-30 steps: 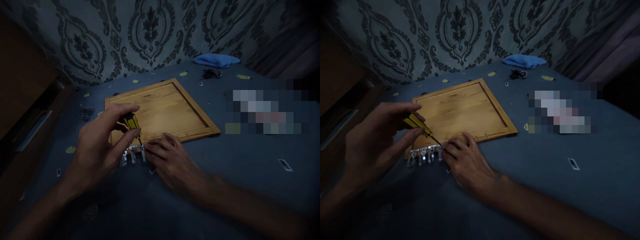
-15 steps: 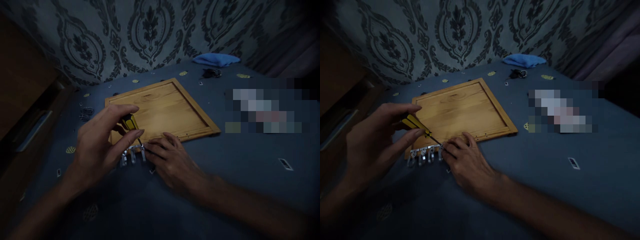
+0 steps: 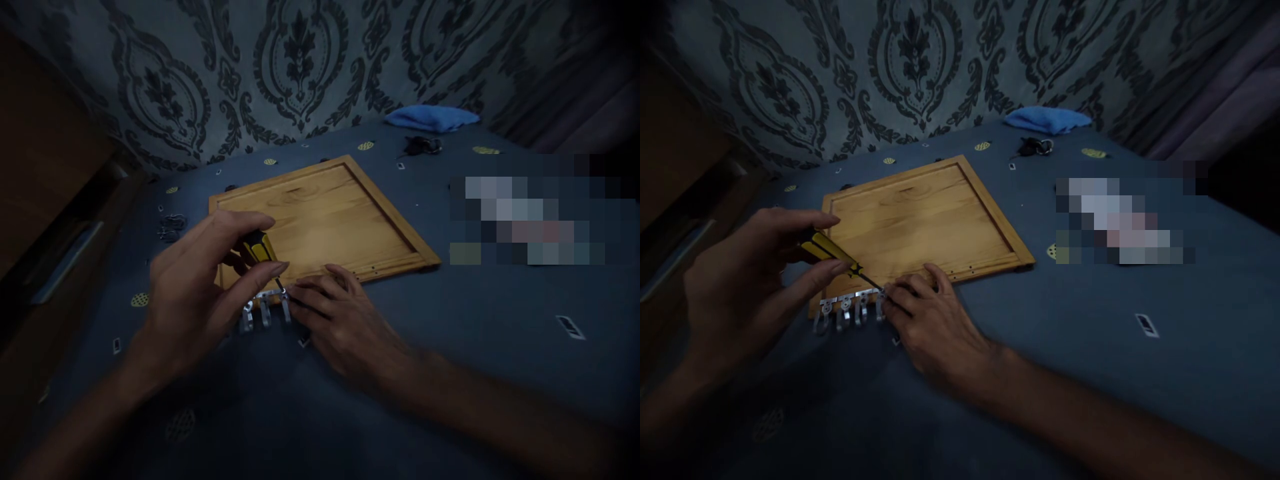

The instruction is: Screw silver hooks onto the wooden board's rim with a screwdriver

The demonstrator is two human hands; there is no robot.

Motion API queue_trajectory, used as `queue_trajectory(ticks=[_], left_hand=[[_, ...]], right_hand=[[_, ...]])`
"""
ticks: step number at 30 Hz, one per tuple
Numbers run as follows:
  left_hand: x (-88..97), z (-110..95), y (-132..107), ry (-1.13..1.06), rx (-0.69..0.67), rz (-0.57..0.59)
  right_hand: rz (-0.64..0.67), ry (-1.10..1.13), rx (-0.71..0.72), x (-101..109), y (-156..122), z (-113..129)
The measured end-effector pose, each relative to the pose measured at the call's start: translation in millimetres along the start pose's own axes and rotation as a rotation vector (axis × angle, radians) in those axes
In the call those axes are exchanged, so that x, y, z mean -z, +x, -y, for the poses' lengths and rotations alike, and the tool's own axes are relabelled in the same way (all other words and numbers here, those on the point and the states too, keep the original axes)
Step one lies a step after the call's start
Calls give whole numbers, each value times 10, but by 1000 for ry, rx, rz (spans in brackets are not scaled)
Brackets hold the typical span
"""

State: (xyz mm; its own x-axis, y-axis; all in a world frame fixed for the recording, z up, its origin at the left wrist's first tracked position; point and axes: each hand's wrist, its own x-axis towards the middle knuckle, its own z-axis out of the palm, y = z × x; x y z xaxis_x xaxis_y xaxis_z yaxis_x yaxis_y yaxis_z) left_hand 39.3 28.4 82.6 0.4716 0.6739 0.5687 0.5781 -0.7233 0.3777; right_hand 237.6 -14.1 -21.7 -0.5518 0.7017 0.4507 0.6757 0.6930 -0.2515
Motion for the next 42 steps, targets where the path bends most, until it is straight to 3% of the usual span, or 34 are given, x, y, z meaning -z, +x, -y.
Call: queue_trajectory(ticks=[4, 9, 19, 25, 31, 38, 42], left_hand=[[7, -3, -16, -62, 46, 8], [2, 1, -3, -18, 12, 11], [-5, 11, -15, -91, 72, -12], [-11, 8, -8, 5, -16, -5], [10, -13, -13, -130, 66, 23], [1, 5, -16, -12, 11, 21], [9, -24, -7, -85, 59, 21]], right_hand=[[10, 9, -2, 5, -1, 2], [61, 5, -11, 15, 3, 1], [20, -10, -9, -14, 2, -3], [22, -6, -2, -13, -1, -3], [4, 3, -2, -12, 2, -2], [3, -9, -9, -5, 2, -2], [-10, -5, 5, -21, 3, -6]])
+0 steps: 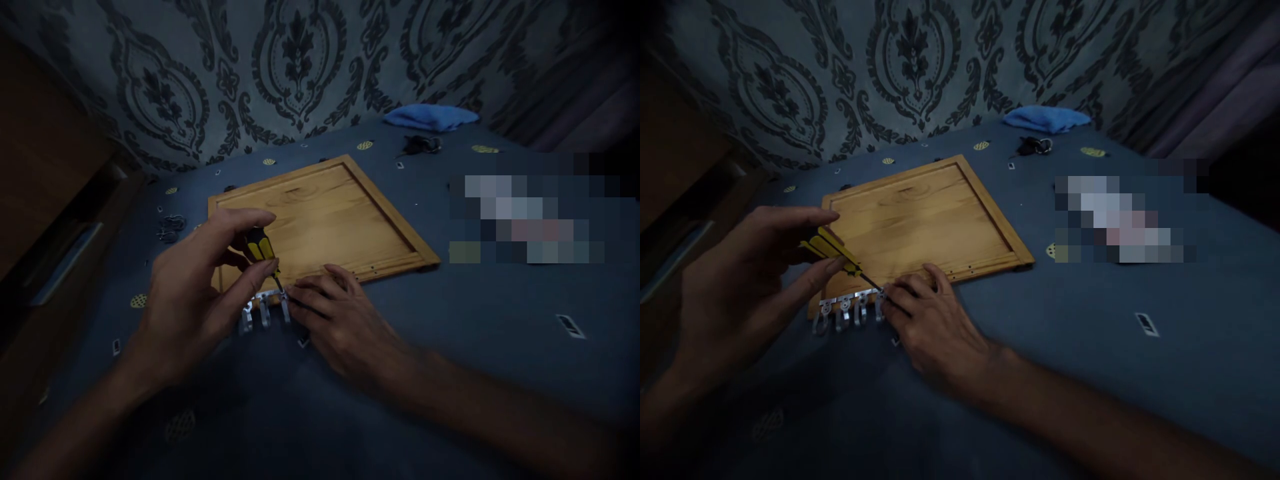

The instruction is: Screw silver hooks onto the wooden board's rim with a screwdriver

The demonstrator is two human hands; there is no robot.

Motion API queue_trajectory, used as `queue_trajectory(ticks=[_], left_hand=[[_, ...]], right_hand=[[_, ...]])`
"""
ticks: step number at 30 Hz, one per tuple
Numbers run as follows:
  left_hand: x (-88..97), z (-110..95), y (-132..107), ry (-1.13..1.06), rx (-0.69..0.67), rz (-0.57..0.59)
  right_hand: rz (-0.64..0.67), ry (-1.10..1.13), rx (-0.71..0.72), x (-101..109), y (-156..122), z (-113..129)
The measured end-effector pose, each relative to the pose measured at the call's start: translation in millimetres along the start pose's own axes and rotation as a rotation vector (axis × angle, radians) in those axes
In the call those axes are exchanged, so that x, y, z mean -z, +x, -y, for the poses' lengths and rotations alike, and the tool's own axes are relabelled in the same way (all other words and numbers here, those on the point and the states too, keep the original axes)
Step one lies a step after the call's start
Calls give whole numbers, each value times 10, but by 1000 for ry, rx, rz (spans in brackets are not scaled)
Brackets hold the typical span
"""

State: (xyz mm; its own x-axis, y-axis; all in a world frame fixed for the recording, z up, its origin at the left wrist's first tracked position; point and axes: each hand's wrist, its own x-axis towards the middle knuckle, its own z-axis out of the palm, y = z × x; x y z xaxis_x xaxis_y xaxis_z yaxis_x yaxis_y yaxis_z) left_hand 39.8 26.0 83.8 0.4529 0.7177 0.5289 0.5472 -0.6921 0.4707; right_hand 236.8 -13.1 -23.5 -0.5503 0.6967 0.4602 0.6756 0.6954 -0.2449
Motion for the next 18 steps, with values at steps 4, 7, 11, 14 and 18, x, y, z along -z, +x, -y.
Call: queue_trajectory(ticks=[4, 7, 11, 14, 18], left_hand=[[3, 3, 1, -2, 3, 11], [-2, 23, -6, 35, -32, 2], [-2, 29, -11, 4, -7, 3], [2, 27, -7, -14, -12, 12], [-3, 34, -4, 77, -62, 6]], right_hand=[[6, -2, 2, -2, 0, 1], [13, -1, 0, 8, -3, 3], [27, 14, 3, 15, -4, -3], [33, 12, -6, 6, -3, -9], [25, -3, -6, 0, -4, -9]])
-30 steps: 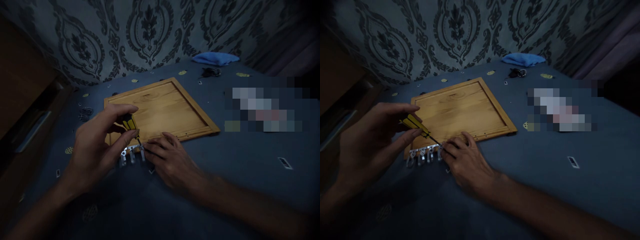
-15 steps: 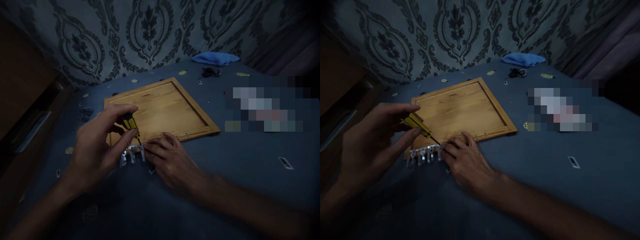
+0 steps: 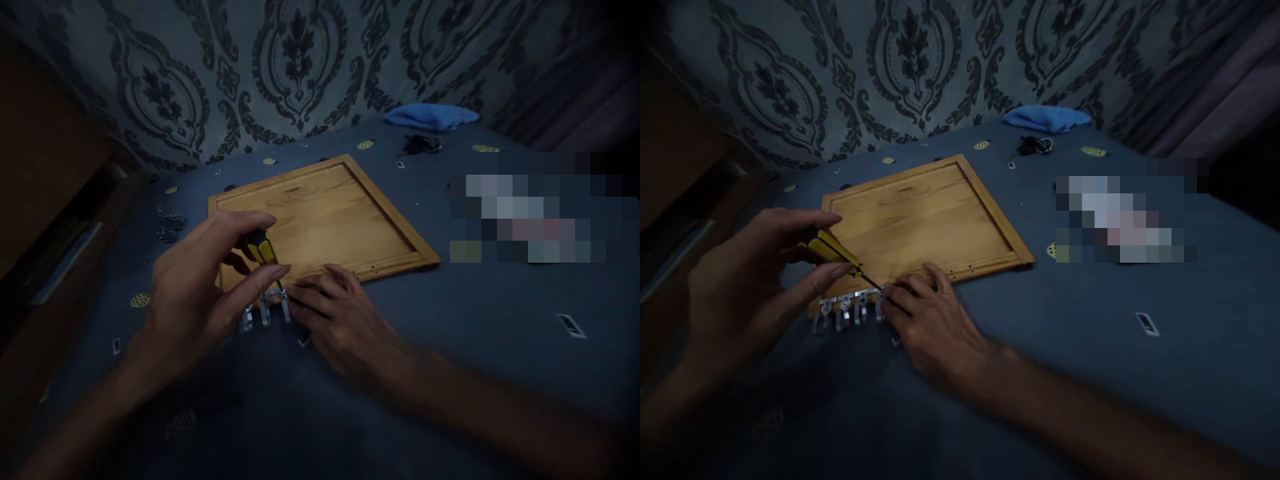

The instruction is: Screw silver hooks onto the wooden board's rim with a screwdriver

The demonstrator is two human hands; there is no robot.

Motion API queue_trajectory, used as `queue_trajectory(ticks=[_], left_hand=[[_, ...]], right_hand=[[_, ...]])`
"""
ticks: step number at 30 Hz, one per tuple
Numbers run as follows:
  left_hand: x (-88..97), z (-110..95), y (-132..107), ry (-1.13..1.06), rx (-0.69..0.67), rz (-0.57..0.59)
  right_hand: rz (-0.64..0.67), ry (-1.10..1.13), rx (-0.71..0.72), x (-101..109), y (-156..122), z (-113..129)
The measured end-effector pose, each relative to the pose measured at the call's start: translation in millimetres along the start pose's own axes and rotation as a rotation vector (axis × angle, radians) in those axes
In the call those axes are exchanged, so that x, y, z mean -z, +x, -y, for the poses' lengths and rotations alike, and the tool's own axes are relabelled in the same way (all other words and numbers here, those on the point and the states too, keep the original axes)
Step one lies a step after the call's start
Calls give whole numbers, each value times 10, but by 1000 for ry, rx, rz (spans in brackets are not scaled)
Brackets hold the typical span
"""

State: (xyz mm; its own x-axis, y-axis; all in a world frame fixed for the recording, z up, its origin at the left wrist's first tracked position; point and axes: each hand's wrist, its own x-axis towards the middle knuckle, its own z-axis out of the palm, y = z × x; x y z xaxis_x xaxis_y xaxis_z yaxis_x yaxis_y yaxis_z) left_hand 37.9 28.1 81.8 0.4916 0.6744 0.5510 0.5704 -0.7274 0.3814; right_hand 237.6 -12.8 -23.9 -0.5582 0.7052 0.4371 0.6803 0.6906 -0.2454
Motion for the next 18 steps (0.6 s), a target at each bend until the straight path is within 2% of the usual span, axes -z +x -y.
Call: queue_trajectory(ticks=[3, 8, 14, 18], left_hand=[[-5, -12, -1, 19, -9, -10], [-6, -40, -2, -104, 58, -13], [-4, -24, -3, -20, 21, -7], [-6, -44, 6, -106, 57, -21]], right_hand=[[-13, 3, 13, 7, 3, 2], [20, 8, 12, 12, 10, -3], [16, 1, 7, 16, 5, 3], [-13, 4, 15, 16, 8, 6]])
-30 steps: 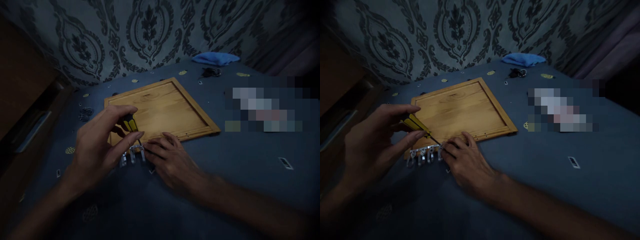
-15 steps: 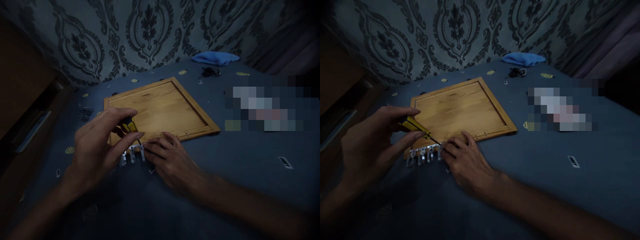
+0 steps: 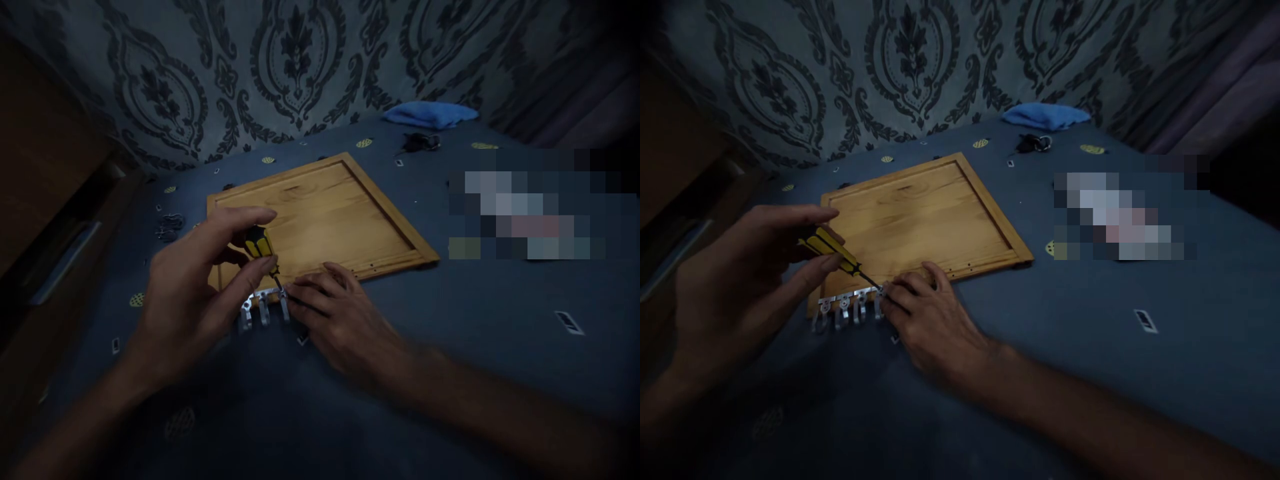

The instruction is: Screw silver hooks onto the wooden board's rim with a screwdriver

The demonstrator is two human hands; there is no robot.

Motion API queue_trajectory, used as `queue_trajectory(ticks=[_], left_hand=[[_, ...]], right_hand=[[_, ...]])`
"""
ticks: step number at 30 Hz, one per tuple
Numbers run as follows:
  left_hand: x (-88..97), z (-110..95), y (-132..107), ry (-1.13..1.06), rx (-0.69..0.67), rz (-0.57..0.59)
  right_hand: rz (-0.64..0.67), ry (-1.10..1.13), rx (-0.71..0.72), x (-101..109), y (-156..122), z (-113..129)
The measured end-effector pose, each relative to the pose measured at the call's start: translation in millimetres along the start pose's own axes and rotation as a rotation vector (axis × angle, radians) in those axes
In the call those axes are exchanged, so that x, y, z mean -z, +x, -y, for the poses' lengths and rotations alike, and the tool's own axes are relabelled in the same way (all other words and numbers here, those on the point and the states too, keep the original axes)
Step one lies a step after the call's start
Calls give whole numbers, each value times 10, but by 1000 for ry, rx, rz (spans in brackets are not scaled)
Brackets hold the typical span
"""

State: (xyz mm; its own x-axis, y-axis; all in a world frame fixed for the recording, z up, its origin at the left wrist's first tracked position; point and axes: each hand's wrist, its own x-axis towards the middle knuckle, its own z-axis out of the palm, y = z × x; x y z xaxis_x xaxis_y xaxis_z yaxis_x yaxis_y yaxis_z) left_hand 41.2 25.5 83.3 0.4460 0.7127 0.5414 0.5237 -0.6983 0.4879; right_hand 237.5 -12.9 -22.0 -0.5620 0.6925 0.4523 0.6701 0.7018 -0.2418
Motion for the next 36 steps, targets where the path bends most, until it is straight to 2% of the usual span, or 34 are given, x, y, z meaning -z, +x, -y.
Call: queue_trajectory(ticks=[8, 14, 21, 29, 36], left_hand=[[-8, 10, 7, 4, 21, 2], [3, -20, 10, -57, 64, -25], [-19, -10, -9, 19, 75, -21], [43, -57, 6, 14, 71, -95], [2, -29, -4, 29, 69, -36]], right_hand=[[-29, 21, 9, -27, -5, -8], [16, 23, -7, -14, -10, -12], [9, 7, -1, -2, -2, -1], [14, 22, -17, -3, -16, -4], [10, 3, -16, -1, -2, 1]])
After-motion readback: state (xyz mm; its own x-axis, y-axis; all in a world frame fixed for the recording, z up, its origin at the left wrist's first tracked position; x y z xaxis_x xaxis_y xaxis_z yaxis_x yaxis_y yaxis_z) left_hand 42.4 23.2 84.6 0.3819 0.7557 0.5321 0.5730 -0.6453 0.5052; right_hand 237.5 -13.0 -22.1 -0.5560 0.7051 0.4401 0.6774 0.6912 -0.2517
